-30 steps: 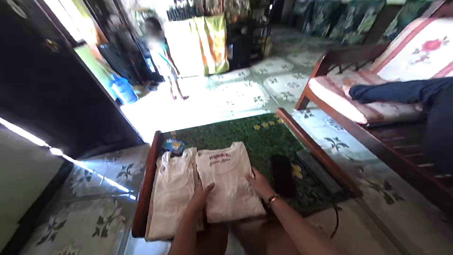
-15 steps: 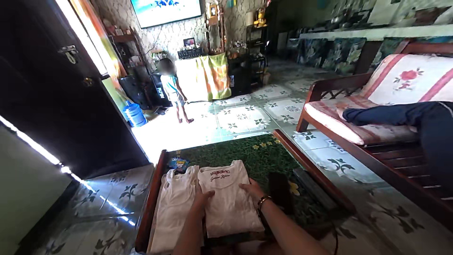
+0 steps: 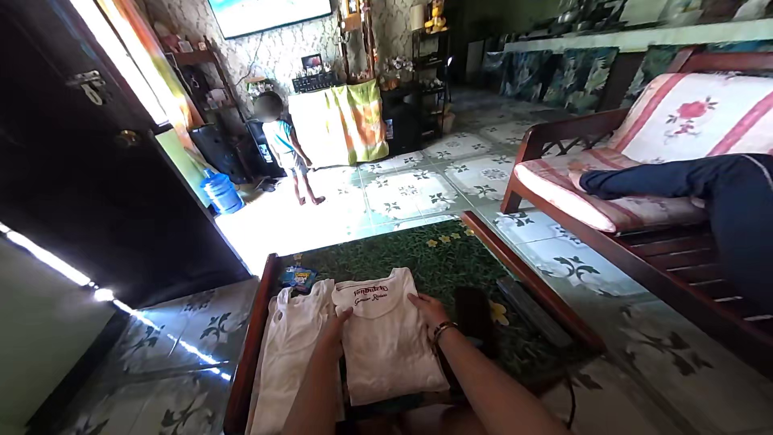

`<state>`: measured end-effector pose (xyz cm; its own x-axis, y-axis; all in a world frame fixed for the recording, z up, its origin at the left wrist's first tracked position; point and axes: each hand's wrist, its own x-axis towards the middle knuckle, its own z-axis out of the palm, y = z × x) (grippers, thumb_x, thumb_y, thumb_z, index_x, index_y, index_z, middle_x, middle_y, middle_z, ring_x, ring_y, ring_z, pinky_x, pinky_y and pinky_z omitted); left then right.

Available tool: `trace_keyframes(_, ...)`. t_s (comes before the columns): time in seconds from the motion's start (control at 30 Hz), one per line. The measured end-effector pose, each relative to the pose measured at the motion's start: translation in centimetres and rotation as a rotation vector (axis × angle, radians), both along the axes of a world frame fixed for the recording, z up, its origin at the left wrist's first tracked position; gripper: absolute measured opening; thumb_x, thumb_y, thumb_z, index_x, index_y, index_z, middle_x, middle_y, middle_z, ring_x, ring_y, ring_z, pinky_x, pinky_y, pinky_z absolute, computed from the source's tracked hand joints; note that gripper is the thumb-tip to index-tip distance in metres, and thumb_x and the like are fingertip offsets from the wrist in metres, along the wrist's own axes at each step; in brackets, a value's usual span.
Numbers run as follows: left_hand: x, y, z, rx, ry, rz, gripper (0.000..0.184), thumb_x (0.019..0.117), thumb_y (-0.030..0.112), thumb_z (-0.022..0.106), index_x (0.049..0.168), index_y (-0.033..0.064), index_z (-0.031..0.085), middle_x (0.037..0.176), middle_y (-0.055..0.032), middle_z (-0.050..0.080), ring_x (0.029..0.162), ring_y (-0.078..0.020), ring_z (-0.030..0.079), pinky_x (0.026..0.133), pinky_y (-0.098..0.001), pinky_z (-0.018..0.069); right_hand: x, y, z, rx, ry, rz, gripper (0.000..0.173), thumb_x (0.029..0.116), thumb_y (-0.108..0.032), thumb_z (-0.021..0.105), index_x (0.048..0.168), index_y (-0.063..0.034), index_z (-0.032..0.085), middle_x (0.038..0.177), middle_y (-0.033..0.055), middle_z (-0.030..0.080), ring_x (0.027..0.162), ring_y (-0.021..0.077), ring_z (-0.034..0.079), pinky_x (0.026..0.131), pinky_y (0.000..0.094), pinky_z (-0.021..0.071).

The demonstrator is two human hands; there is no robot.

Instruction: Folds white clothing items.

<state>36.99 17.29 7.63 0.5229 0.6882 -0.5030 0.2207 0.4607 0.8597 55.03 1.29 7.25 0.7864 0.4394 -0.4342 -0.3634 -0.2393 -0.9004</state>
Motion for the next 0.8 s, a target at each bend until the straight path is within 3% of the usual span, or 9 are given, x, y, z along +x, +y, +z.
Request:
trace_keyframes(0.1, 0.5, 0.6, 0.5, -0.073, 0.011, 0.001, 0.052, 0.1013, 0.027, 0.063, 0.142, -0.0009, 0.047, 0.119, -0.0235, 0.065, 0.104, -0.0327, 0.067, 0.089, -0.0517, 0.0558, 0.5, 0.3, 0.8, 0.038, 0.082, -0.019, 0.041, 0.0980, -0.022, 0.070, 0.133, -0.0002, 0.063, 0.123, 0.0219, 0.067, 0.110, 0.0304, 0.064, 0.096, 0.0487, 0.0509)
trace_keyframes(0.3, 1.3, 1.2, 1.1, 0.031, -0.007, -0.026, 0.052, 0.1008, 0.025, 0.064, 0.142, -0.0021, 0.047, 0.117, -0.0232, 0.066, 0.102, -0.0312, 0.068, 0.089, -0.0500, 0.0563, 0.7, 0.4, 0.2, 0.156, 0.105, -0.126, 0.039, 0.0989, -0.020, 0.068, 0.130, 0.0016, 0.063, 0.117, 0.0213, 0.068, 0.103, 0.0284, 0.066, 0.091, 0.0469, 0.0538)
trace_keyframes(0.8, 2.2, 1.7, 0.8, 0.076, 0.069, -0.071, 0.055, 0.1013, 0.032, 0.064, 0.138, -0.0062, 0.049, 0.119, -0.0257, 0.065, 0.107, -0.0337, 0.066, 0.094, -0.0524, 0.0542, 0.6, -0.5, -1.4, 0.307, 0.265, -0.246, 0.035, 0.1017, -0.020, 0.063, 0.131, -0.0003, 0.060, 0.121, 0.0188, 0.065, 0.108, 0.0274, 0.064, 0.091, 0.0474, 0.0539)
